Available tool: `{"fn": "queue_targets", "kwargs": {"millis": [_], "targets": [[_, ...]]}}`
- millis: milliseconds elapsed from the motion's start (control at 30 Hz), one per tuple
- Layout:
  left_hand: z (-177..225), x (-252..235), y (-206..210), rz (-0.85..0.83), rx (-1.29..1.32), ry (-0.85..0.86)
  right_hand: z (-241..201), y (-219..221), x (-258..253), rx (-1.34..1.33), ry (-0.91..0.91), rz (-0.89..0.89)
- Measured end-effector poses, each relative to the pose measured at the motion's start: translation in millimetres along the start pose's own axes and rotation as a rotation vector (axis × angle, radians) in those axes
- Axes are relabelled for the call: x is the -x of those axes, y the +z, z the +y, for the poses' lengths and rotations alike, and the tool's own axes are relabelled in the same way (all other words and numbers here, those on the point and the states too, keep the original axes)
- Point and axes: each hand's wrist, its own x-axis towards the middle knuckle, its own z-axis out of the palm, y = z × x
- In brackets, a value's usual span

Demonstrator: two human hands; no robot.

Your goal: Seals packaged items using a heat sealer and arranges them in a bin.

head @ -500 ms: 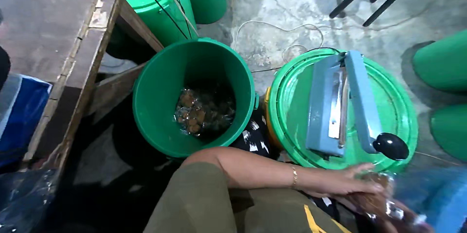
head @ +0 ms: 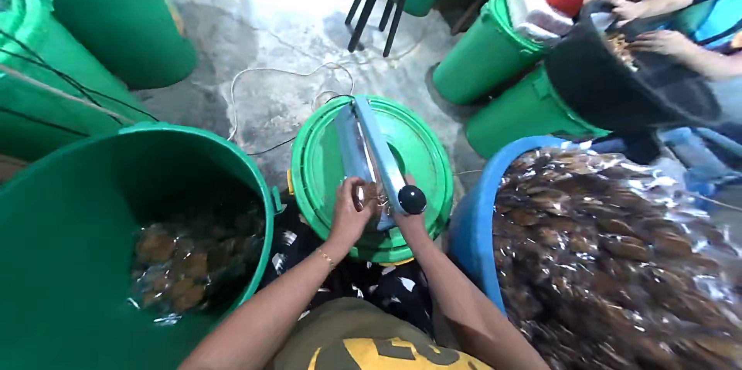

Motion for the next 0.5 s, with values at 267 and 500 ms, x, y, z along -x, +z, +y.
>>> {"fn": "queue_targets", "kwargs": {"millis": [267, 500], "targets": [[9.2, -56.5, -19.7, 0.119, 0.041, -0.069, -94.2, -62.3, -48.9, 0.234, 0.057, -0.563], [6.1, -78.3, -36.8, 0.085, -0.023, -0.095, -79.7, -9.6, -4.5, 0.658, -0.026, -0.425]]}}
